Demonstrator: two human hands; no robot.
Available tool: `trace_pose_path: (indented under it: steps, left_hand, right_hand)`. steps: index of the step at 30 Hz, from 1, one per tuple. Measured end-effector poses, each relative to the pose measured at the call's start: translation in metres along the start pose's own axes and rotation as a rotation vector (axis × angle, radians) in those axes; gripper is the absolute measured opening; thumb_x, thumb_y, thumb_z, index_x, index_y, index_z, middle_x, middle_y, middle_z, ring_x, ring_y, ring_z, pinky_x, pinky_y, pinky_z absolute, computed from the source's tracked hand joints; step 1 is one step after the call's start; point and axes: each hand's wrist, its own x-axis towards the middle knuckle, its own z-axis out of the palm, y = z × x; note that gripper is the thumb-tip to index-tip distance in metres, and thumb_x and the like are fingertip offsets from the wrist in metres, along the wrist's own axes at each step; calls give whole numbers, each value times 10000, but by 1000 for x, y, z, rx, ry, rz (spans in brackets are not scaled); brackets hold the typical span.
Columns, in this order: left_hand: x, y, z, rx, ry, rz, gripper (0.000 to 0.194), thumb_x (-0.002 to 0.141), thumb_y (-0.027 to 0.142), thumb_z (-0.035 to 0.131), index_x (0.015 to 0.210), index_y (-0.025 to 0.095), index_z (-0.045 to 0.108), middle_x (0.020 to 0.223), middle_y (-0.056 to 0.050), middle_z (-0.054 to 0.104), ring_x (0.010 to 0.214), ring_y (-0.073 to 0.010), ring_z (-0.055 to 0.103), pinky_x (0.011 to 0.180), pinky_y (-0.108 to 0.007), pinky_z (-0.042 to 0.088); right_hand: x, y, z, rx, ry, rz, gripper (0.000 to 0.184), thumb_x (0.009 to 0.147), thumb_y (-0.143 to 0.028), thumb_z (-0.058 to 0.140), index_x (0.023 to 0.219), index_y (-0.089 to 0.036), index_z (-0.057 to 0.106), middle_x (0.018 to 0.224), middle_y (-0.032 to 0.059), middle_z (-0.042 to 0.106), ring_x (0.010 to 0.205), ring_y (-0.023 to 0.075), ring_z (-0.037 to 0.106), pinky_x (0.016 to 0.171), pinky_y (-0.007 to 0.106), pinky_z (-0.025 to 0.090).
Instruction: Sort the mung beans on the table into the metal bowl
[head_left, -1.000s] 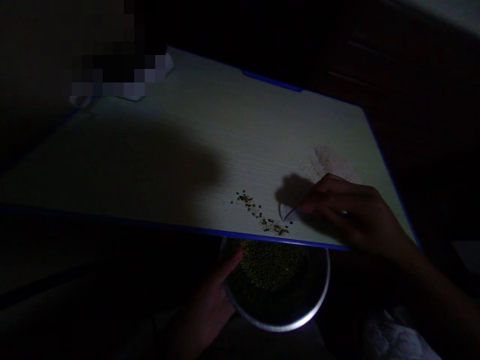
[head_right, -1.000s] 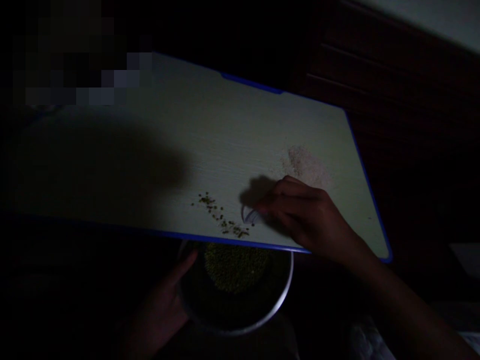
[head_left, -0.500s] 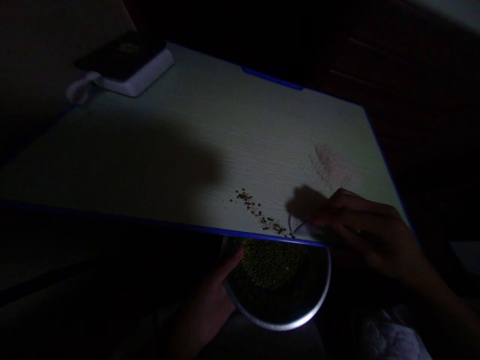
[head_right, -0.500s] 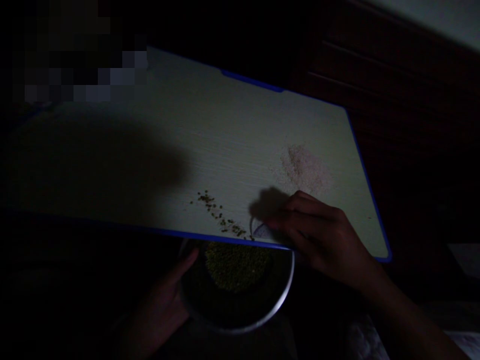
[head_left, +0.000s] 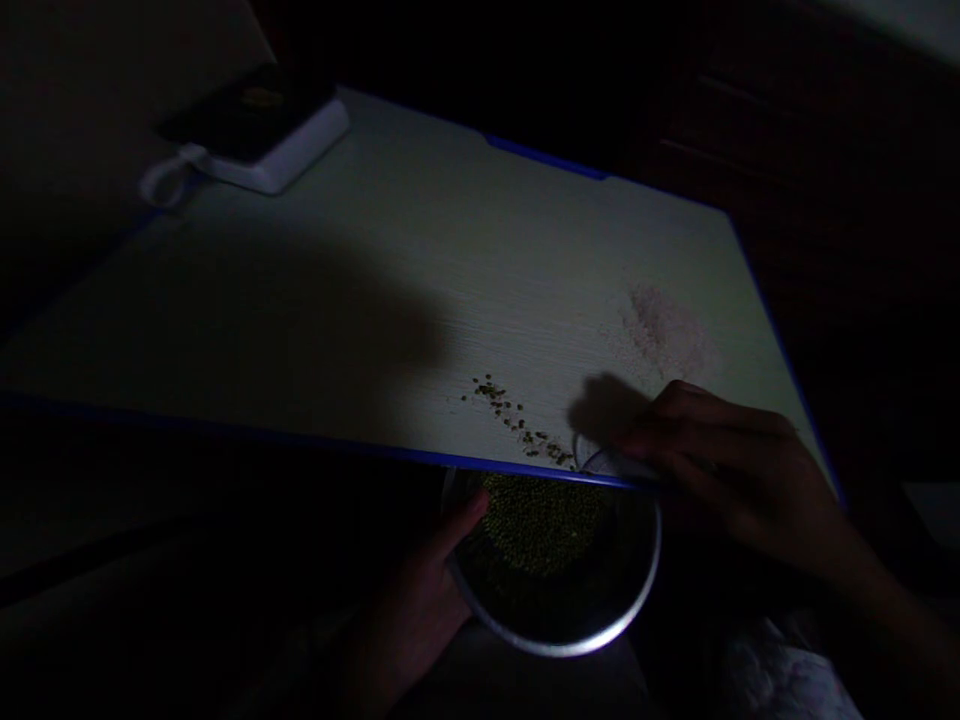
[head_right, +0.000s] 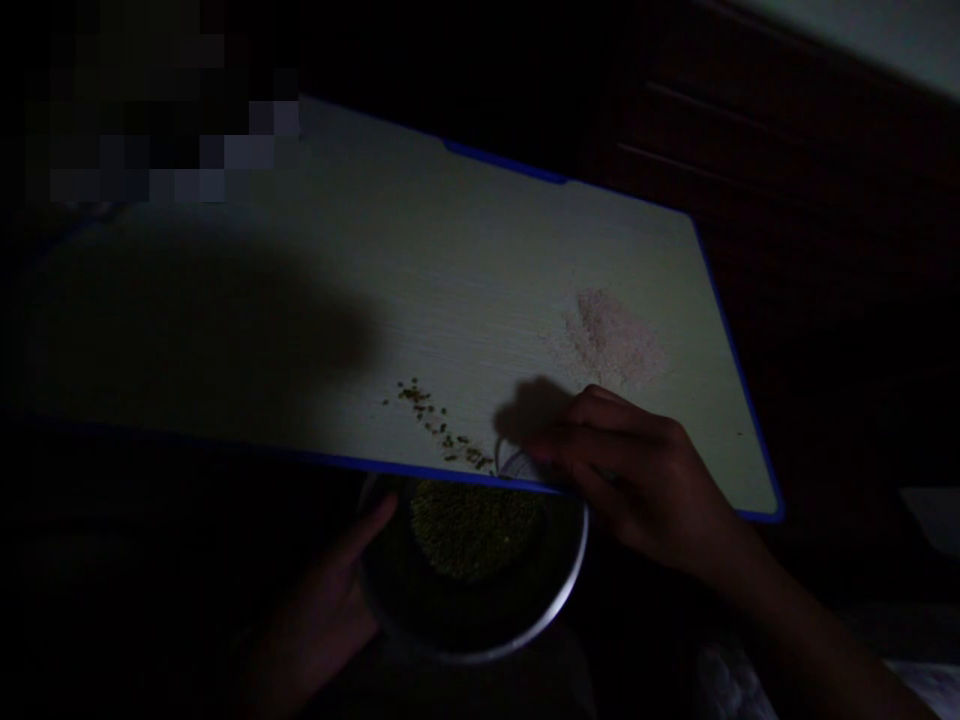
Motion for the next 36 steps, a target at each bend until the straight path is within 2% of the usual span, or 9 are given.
trace_pose_path:
  steps: [3, 5, 7, 11, 17, 22, 25, 29, 36]
  left_hand:
    - [-3, 3, 6, 52, -3, 19, 186, 682, 254, 944, 825, 333, 854, 1206, -11, 851, 1425, -372, 584, 1231, -497, 399]
    - [-6, 5, 12, 90, -6, 26, 155, 786, 360, 872, 938, 333, 860, 1228, -35, 843, 1408, -387, 599, 1215, -529, 421]
    - [-10, 7, 18, 130, -14, 53, 235, 854, 420, 803, 1066, 328, 845, 1269, -49, 828, 1410, -390, 596, 1205, -545, 432]
    - [-17, 8, 22, 206, -29, 129, 353, 798, 356, 861, 1147, 328, 819, 1312, -44, 811, 1457, -384, 546, 1218, -536, 418]
    - [-11, 8, 20, 93, -15, 47, 388, 868, 439, 792, 1229, 297, 799, 1304, -70, 812, 1477, -396, 517, 1242, -554, 379]
    - [-13, 8, 20, 48, -55, 89, 302, 867, 340, 800, 1165, 300, 819, 1334, -54, 799, 1479, -386, 518, 1230, -526, 408]
    - [-14, 7, 18, 38, -70, 80, 263, 865, 304, 802, 1126, 318, 831, 1296, -29, 817, 1463, -370, 543, 1232, -518, 406]
    - [-11, 6, 18, 8, -53, 79, 208, 904, 309, 759, 1097, 303, 839, 1259, -38, 832, 1443, -363, 567, 1228, -529, 403]
    - [-16, 10, 25, 57, -49, 104, 269, 867, 366, 801, 1131, 321, 829, 1298, -50, 815, 1471, -389, 528, 1224, -529, 413]
  right_hand:
    - [-1, 0, 3, 11, 26, -4, 195, 1008, -89, 588, 1073, -159, 757, 941, 79, 748, 855, 143, 686, 688, 264, 558]
    - [-1, 0, 4, 12, 43, 2, 186, 1004, -91, 596, 1062, -151, 762, 931, 82, 744, 855, 146, 685, 692, 267, 561]
    - [0, 1, 5, 5, 54, 12, 177, 1000, -95, 604, 1054, -141, 766, 930, 88, 746, 862, 152, 690, 700, 271, 569]
    - [4, 1, 4, -20, 58, 19, 183, 991, -100, 617, 1068, -146, 776, 927, 87, 755, 852, 162, 704, 688, 275, 575]
    - [6, -2, 3, 24, 54, 8, 214, 980, -92, 614, 1068, -182, 786, 914, 76, 762, 811, 168, 703, 646, 286, 571]
    - [5, -3, 5, 35, 42, 30, 214, 990, -109, 616, 1082, -201, 786, 918, 75, 764, 813, 175, 702, 643, 296, 569]
    - [5, -4, 5, 32, 36, 19, 180, 995, -118, 618, 1054, -171, 779, 894, 75, 747, 793, 159, 686, 639, 276, 553]
    - [2, -5, 5, 37, 36, 13, 192, 1000, -99, 594, 1055, -156, 769, 890, 70, 738, 799, 147, 676, 640, 263, 542]
    - [-3, 1, 8, -15, 104, 82, 210, 986, -81, 614, 1084, -185, 768, 959, 74, 755, 870, 157, 698, 696, 279, 569]
